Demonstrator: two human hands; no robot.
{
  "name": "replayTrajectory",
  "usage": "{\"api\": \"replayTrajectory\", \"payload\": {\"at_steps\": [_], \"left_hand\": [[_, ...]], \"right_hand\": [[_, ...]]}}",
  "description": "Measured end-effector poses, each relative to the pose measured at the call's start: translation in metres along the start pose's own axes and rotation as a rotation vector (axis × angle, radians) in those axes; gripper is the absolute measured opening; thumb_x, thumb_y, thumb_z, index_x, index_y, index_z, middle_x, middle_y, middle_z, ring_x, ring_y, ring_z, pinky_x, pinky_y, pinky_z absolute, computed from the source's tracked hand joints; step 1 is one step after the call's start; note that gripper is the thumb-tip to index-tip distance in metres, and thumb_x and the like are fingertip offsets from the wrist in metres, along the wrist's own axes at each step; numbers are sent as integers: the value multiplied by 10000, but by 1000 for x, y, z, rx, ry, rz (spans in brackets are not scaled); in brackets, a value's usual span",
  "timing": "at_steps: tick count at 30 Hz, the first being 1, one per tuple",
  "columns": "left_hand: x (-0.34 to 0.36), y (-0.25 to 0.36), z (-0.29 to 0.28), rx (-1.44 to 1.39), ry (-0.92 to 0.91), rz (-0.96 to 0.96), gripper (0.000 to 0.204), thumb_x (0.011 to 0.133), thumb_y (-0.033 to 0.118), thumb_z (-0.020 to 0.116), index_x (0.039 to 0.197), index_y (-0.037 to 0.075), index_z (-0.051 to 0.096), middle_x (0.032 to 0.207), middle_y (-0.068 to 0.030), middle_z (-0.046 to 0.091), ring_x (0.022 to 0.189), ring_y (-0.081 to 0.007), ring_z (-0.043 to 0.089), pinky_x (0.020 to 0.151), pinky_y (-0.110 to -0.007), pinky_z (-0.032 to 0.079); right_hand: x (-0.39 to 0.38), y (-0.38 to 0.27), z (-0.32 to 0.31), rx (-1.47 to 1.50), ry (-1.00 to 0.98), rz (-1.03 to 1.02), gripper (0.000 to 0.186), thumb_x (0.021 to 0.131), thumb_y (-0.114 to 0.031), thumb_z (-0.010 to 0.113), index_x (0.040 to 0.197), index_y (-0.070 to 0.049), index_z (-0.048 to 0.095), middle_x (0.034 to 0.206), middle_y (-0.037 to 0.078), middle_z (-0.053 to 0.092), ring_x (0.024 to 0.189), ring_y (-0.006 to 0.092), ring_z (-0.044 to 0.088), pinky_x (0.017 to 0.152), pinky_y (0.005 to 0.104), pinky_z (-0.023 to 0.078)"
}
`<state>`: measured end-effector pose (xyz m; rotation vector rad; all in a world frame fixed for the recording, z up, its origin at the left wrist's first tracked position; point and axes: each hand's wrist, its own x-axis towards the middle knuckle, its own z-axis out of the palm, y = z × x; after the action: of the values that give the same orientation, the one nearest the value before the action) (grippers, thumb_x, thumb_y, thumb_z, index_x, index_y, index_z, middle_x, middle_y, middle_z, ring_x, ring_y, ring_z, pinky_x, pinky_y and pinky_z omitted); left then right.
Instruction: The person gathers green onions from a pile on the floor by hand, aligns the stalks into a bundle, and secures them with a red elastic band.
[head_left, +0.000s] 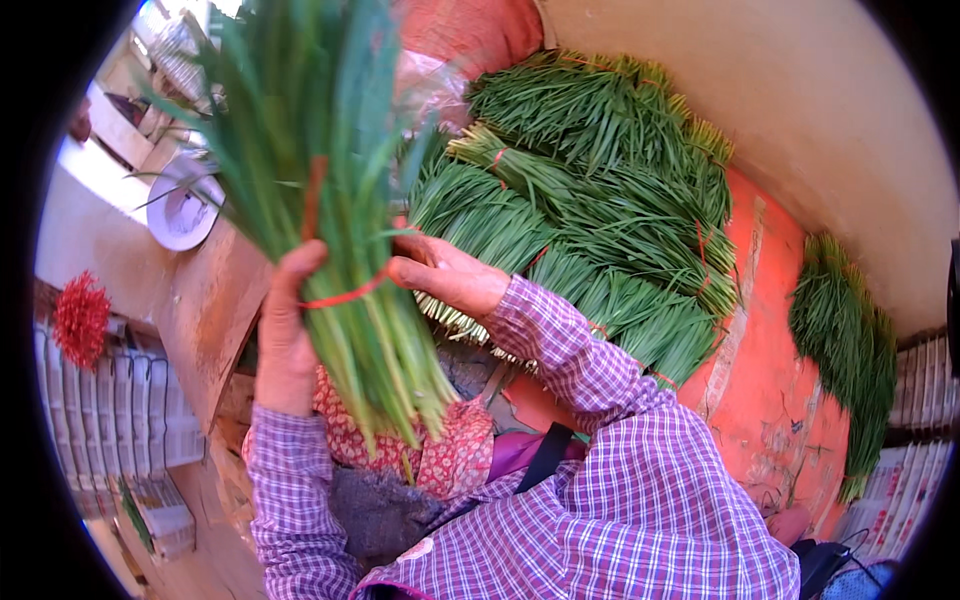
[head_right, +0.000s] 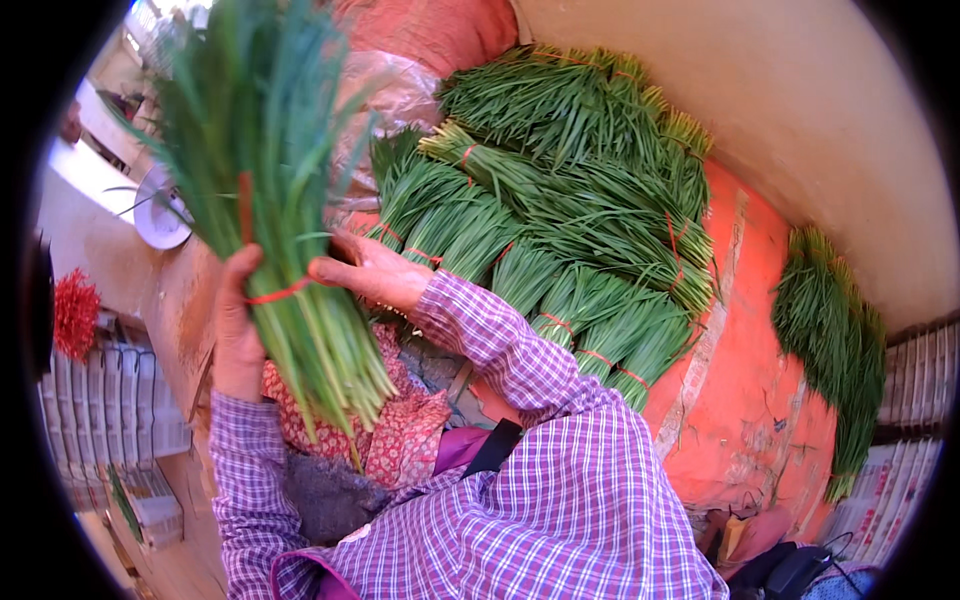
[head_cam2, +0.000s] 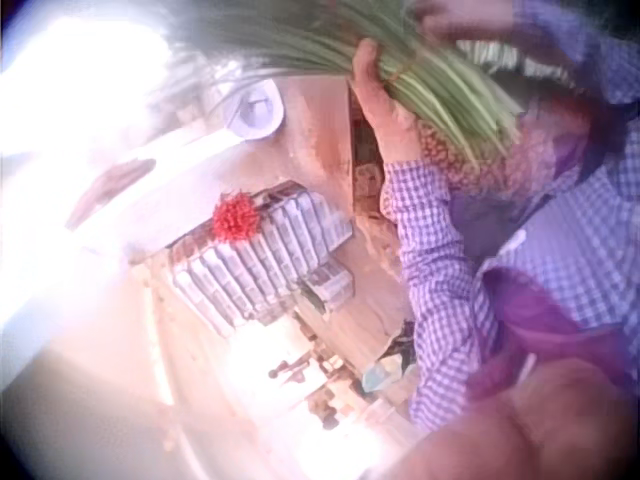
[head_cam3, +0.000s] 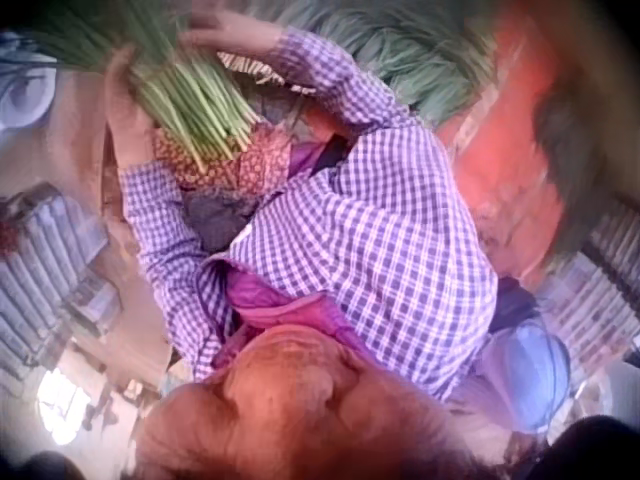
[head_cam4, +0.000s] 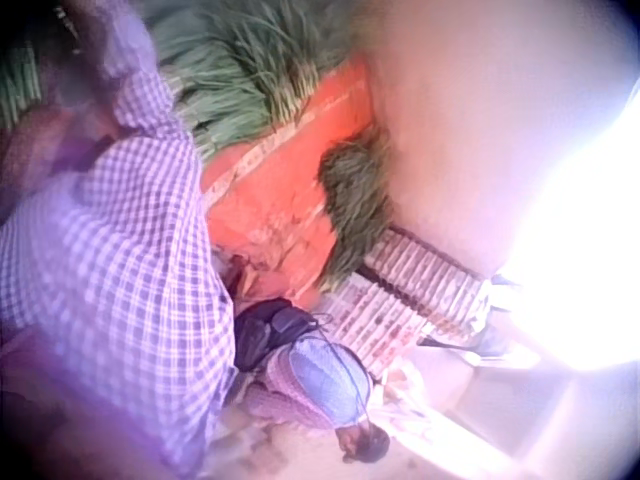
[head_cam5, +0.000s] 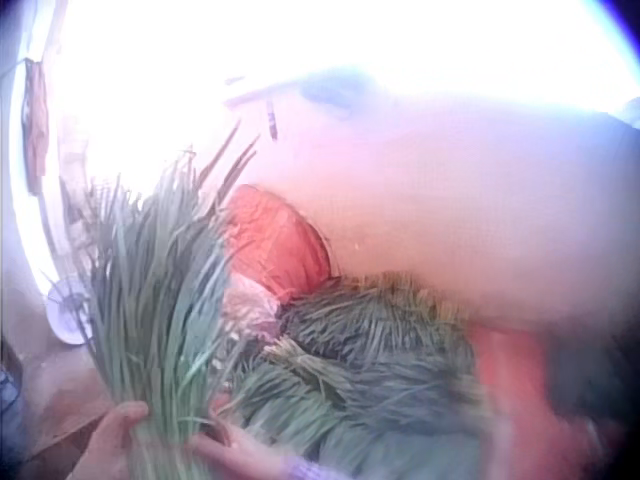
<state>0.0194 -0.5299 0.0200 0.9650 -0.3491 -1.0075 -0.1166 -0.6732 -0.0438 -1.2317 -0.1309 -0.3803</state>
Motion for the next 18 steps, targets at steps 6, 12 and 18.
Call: {"api": "replayTrajectory", "payload": {"at_steps": [6, 12, 18], "left_hand": [[33, -89, 12, -73, -37, -310, 421, 830, 71, 708, 1224, 16, 568, 1132, -110, 654, 972, -224, 665, 840, -359, 573], [55, -92, 33, 308, -128, -237, 489, 806, 100, 741, 1240, -11, 544, 1123, -141, 657, 973, -258, 665, 852, -391, 566], [84, -61, 72, 1628, -357, 661, 919, 594, 262, 842, 1415, 128, 450, 1098, -177, 600, 1000, -355, 629, 865, -430, 508]], "right_hand": [[-71, 46, -32, -40, 365, 166, 772, 866, -511, 667, 1376, 23, 442, 1336, 141, 537, 1222, 221, 505, 1053, 347, 380], [-116, -33, -41, -1037, 173, 510, 669, 843, -607, 593, 1168, -24, 625, 999, 172, 690, 922, 330, 671, 813, 424, 521], [-100, -91, 25, -1176, 382, -478, 721, 658, -238, 825, 1282, -46, 519, 1244, 151, 537, 1074, 343, 570, 908, 435, 491]]}}
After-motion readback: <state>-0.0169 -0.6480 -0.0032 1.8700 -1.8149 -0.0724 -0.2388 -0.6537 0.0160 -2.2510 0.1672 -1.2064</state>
